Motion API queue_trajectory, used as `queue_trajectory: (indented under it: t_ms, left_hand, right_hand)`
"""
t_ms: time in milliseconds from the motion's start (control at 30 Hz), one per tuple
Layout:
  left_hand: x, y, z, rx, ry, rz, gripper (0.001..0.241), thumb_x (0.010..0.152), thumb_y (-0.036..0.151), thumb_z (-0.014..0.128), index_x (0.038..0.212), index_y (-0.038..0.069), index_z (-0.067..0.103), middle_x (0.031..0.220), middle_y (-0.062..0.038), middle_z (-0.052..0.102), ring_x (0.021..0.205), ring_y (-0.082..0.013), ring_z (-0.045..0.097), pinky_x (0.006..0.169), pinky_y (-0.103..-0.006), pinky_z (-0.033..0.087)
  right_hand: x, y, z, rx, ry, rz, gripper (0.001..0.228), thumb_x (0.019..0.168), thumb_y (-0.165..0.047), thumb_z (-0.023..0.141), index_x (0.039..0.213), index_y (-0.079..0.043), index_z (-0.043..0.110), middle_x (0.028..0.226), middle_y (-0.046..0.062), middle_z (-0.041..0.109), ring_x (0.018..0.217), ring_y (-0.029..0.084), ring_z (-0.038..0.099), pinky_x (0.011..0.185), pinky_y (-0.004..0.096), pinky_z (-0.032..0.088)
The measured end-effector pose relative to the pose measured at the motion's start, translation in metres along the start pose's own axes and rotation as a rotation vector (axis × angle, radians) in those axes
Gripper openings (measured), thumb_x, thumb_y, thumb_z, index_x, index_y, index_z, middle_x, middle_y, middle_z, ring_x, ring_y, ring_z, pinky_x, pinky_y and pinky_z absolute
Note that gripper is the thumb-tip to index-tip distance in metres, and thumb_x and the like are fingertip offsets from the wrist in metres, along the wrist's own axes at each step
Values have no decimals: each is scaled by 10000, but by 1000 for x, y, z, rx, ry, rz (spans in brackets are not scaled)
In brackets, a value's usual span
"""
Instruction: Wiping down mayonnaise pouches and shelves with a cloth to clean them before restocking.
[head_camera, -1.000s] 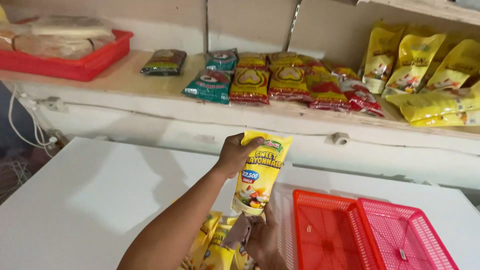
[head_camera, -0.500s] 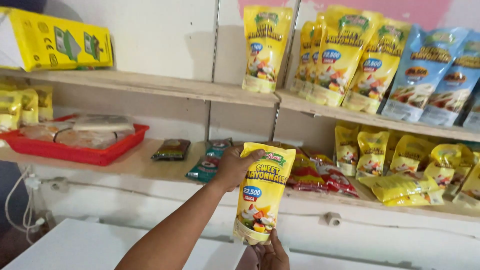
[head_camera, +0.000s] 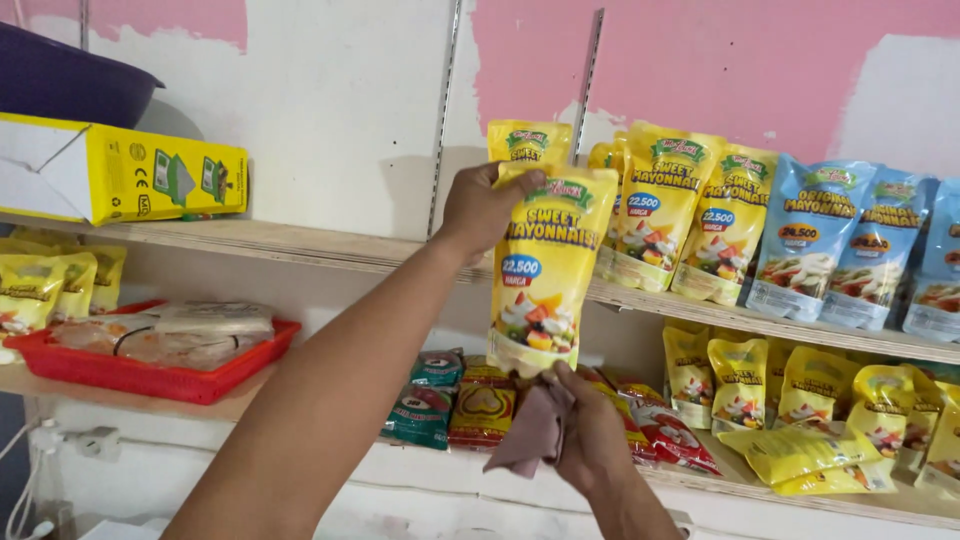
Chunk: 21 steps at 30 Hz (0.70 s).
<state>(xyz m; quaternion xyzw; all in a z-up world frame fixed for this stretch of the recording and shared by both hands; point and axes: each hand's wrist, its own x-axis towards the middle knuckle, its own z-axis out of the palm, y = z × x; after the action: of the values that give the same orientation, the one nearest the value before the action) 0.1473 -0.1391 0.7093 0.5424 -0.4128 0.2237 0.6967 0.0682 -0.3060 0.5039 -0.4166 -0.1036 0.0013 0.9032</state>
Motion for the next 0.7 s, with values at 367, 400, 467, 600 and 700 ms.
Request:
queue_trajectory:
  t_ms: [367, 400, 467, 600, 700]
  left_hand:
    - [74, 27, 6, 119, 62, 164, 254, 918, 209, 755, 1072, 7, 773, 922, -74, 800, 745, -106, 736, 660, -282, 627]
    - [78, 28, 6, 167, 116, 137, 248, 916, 212, 760, 1058, 10, 772, 908, -69, 797, 731, -106, 732, 650, -281, 622]
    - [90, 26, 3, 172, 145, 176, 238, 914, 212, 760, 1055, 22, 780, 905, -61, 799, 727, -98, 727, 650, -277, 613]
    - [109, 22, 0, 215, 267, 214, 226, 914, 237, 763, 1007, 33, 793, 888, -52, 801, 728, -105, 713, 664, -297, 593]
    - [121, 8, -3, 346, 388, 368, 235, 922, 265, 761, 1039, 63, 789, 890, -56, 806, 775, -134, 721, 735, -311, 579]
  right_hand:
    - [56, -61, 45, -82, -64, -149, 231, 1001, -273, 596, 1061, -57, 647, 911, 68, 692, 762, 190, 667, 702, 378, 578]
    - [54, -65, 53, -70, -54, -159, 222, 994, -264, 591, 1051, -52, 628, 916, 80, 696, 781, 202, 681, 724, 390, 597]
    - [62, -75, 59, -70, -47, -153, 218, 978, -251, 576, 1039, -50, 633, 916, 84, 706, 785, 208, 695, 727, 386, 603]
    - [94, -94, 51, -178, -71, -148, 154, 963, -185, 644, 1006, -40, 669, 898, 81, 720, 767, 221, 691, 715, 377, 598]
    - [98, -107, 63, -417, 74, -167, 239, 930, -202, 735, 992, 27, 712, 905, 110, 736, 765, 224, 692, 695, 373, 599]
